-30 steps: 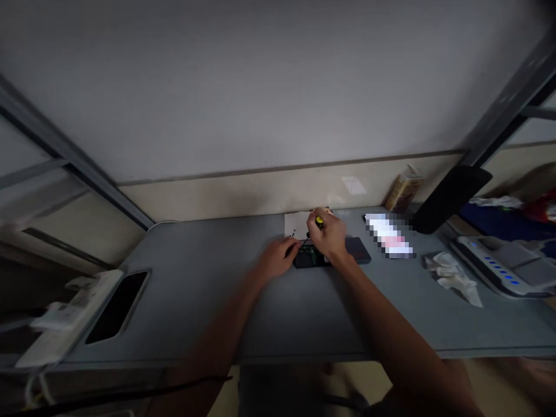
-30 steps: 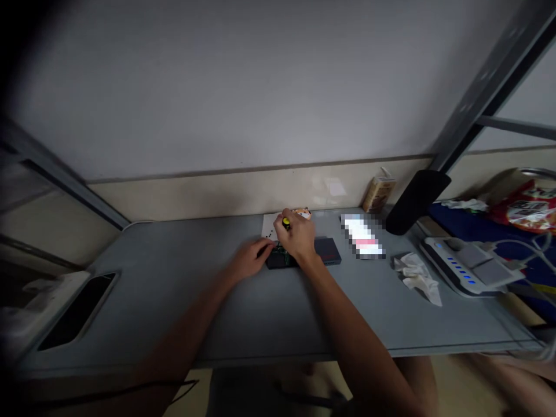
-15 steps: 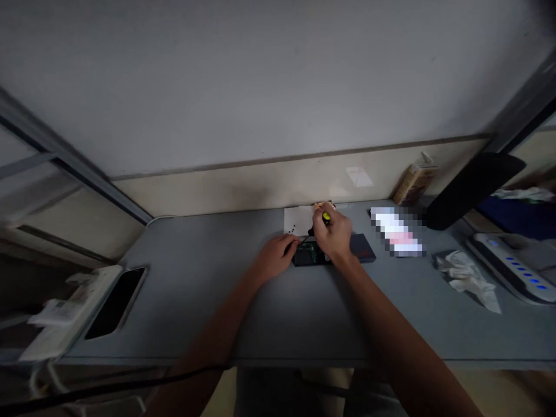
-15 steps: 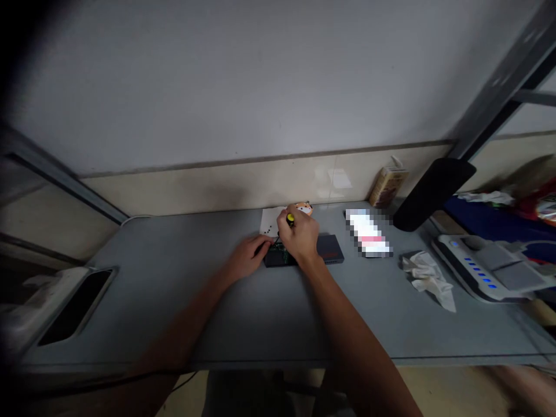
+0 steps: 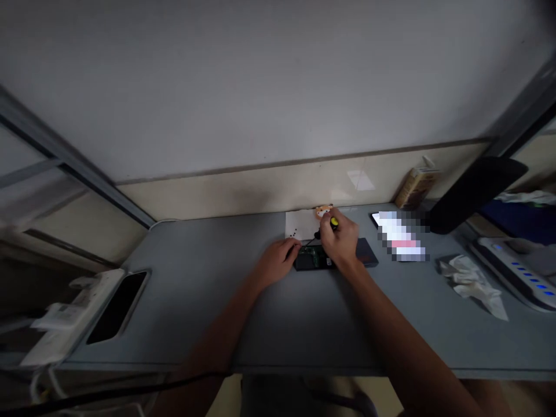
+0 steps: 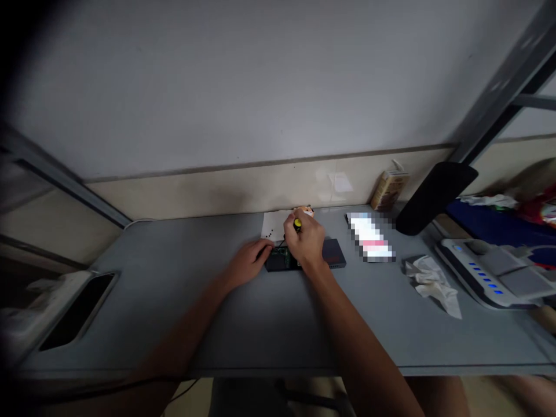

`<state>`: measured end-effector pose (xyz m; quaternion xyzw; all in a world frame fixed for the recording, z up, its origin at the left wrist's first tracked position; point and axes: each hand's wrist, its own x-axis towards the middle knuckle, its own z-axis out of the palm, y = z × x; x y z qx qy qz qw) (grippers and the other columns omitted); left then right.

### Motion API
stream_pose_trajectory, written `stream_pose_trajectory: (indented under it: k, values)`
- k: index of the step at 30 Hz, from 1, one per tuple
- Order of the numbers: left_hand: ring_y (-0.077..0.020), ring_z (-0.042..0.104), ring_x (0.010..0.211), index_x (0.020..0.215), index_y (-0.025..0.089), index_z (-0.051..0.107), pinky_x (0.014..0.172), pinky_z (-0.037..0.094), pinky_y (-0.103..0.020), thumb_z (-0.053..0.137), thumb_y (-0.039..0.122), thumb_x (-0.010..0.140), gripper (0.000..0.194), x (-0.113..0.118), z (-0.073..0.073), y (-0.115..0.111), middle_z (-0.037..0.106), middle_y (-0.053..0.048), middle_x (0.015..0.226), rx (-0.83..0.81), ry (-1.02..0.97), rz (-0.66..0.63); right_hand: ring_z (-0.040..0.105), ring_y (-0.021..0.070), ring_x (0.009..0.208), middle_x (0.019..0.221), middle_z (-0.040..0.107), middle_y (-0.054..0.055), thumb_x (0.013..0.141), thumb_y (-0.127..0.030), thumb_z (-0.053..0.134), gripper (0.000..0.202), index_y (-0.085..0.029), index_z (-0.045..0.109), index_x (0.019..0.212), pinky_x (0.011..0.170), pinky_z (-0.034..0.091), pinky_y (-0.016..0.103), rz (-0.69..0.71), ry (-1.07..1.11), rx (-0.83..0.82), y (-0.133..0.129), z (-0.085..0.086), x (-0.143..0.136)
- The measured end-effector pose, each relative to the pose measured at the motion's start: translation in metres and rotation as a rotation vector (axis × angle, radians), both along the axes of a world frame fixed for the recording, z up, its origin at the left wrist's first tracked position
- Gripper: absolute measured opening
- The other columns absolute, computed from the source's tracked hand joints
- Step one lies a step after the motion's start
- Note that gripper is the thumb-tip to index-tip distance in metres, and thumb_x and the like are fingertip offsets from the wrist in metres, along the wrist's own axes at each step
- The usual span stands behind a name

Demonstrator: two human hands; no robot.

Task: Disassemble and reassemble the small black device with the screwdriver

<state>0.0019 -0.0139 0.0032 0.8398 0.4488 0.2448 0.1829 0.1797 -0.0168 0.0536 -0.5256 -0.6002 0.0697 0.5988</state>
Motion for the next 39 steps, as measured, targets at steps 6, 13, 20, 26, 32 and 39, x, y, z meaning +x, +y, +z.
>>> stream_pose_trajectory:
  k: [6,13,20,26,32,39]
  values:
    - [-0.0217,0.069,0.094,0.105,0.023,0.067,0.090,0.054,-0.036,0.044,0.028,0.103,0.024,-0.0008,-0.0008,0.0005,0.075,-0.005,0.099,-0.001,-0.002,-0.003,0.038,0.0149,0.052,0.052,0.041,-0.003,0.088,-0.040,0.042,0.028,-0.026,0.036,0.064,0.057,0.028,0.029,0.052,0.007,-0.051,0.0012,-0.0005,-0.0018]
    - [-0.0213,0.069,0.095,0.102,0.023,0.068,0.091,0.054,-0.034,0.044,0.028,0.103,0.024,-0.0001,-0.0009,-0.0010,0.075,-0.005,0.099,0.010,-0.017,0.008,0.038,0.0145,0.051,0.051,0.039,-0.004,0.088,-0.036,0.041,0.028,-0.026,0.033,0.063,0.056,0.027,0.029,0.036,-0.035,-0.013,0.0010,0.0019,-0.0009]
    - [-0.0217,0.069,0.094,0.106,0.023,0.068,0.091,0.054,-0.036,0.044,0.027,0.103,0.024,-0.0002,-0.0030,0.0017,0.075,-0.006,0.099,-0.002,-0.022,-0.003,0.038,0.0143,0.051,0.051,0.040,-0.004,0.090,-0.038,0.042,0.030,-0.026,0.036,0.063,0.054,0.026,0.028,0.031,-0.038,-0.027,0.0032,-0.0015,-0.0039]
    - [-0.0215,0.070,0.090,0.101,0.023,0.067,0.087,0.054,-0.034,0.045,0.026,0.102,0.022,0.0003,-0.0024,0.0022,0.075,-0.005,0.096,-0.005,-0.024,0.003,0.036,0.0146,0.052,0.052,0.041,-0.003,0.088,-0.038,0.043,0.030,-0.026,0.035,0.063,0.056,0.024,0.029,-0.016,-0.042,-0.010,0.0027,-0.0022,-0.0048]
    - [-0.0213,0.070,0.091,0.100,0.023,0.067,0.086,0.053,-0.034,0.046,0.025,0.102,0.021,0.0007,-0.0018,0.0021,0.075,-0.005,0.096,-0.014,-0.036,-0.002,0.035,0.0141,0.049,0.050,0.037,-0.004,0.088,-0.036,0.042,0.029,-0.026,0.033,0.062,0.054,0.026,0.028,0.020,-0.014,-0.004,0.0025,-0.0046,-0.0042]
    - [-0.0217,0.070,0.092,0.100,0.022,0.067,0.088,0.054,-0.035,0.047,0.027,0.101,0.021,0.0006,-0.0007,0.0017,0.075,-0.005,0.098,-0.035,-0.034,0.008,0.040,0.0145,0.051,0.052,0.043,-0.003,0.089,-0.034,0.043,0.029,-0.026,0.036,0.062,0.057,0.029,0.029,0.008,-0.025,-0.004,0.0005,-0.0038,-0.0021]
